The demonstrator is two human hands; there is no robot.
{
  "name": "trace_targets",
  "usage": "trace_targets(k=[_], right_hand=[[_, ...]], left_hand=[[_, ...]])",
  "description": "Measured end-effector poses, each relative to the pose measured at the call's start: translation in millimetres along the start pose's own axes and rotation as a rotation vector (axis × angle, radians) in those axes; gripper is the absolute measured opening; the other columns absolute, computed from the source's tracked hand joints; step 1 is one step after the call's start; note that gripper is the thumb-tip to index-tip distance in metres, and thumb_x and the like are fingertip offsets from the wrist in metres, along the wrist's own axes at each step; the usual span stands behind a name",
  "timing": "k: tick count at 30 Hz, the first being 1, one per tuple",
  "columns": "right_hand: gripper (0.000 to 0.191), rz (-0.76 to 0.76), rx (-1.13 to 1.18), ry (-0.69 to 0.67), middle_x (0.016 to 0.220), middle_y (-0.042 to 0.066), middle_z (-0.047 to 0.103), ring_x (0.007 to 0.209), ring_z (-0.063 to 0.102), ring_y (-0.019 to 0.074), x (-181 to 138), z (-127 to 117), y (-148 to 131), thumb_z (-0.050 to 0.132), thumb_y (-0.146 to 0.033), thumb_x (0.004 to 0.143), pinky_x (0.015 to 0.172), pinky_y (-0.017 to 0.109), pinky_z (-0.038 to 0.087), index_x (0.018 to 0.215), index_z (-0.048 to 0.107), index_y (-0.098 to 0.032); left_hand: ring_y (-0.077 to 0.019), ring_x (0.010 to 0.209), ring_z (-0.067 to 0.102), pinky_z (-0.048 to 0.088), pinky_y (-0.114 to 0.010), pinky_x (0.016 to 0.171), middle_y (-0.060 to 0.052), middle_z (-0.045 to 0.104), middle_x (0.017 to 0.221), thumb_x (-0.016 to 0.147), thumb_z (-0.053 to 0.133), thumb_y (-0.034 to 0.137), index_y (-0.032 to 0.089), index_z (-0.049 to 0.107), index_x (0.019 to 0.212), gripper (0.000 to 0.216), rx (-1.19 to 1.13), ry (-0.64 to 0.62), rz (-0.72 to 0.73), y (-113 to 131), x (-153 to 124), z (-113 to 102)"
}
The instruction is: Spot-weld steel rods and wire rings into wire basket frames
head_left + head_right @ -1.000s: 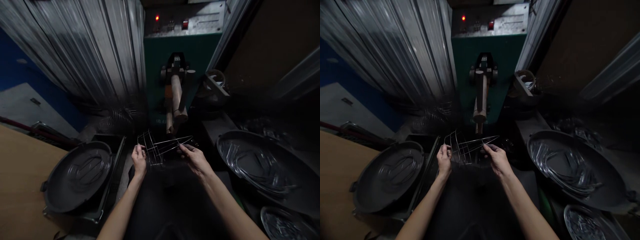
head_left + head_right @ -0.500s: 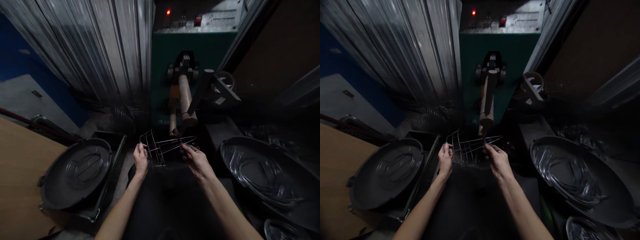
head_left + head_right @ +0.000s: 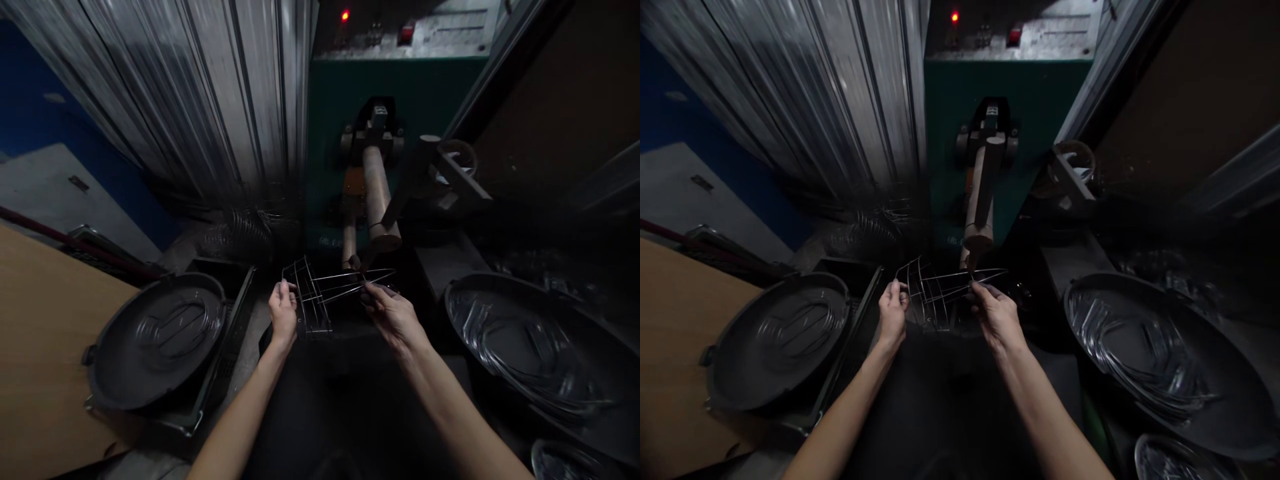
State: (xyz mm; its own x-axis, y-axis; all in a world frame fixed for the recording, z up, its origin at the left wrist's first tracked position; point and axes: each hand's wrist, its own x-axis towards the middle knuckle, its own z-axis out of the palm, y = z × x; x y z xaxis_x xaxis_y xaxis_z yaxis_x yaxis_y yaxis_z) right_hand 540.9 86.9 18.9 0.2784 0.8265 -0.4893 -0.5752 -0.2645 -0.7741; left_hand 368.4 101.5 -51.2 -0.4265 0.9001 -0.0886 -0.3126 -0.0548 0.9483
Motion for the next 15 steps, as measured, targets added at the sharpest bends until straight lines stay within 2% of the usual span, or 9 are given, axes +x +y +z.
trace_targets(k=[8,15], right_hand=[[0.022,0.017,0.013,-0.043,0.067,0.001,0.064,0.056,0.057,0.0068,-1.3,-1.6,0.6,0.083,-0.017,0.053,0.039,0.010,0.039,0.068,0.068,-0.013],[0.028,0.006,-0.093,-0.013,0.072,0.002,0.065,0.058,0.057,0.0086,-14.4,-29.1,8.2,0.084,-0.026,0.054,0.040,0.013,0.041,0.076,0.070,-0.015]], left_hand=[[-0.0020,0.041,0.026,0.019,-0.012,0.039,0.008,0.029,0.049,0.077,0.057,0.050,0.013,0.054,0.069,0.038,-0.026,-0.008,-0.009,11.5,1.1,-1.0],[-0.0018,0.040,0.025,0.017,-0.013,0.038,0.009,0.028,0.048,0.076,0.060,0.049,0.014,0.051,0.067,0.037,-0.099,0.031,-0.045,15.0,7.4,2.8]])
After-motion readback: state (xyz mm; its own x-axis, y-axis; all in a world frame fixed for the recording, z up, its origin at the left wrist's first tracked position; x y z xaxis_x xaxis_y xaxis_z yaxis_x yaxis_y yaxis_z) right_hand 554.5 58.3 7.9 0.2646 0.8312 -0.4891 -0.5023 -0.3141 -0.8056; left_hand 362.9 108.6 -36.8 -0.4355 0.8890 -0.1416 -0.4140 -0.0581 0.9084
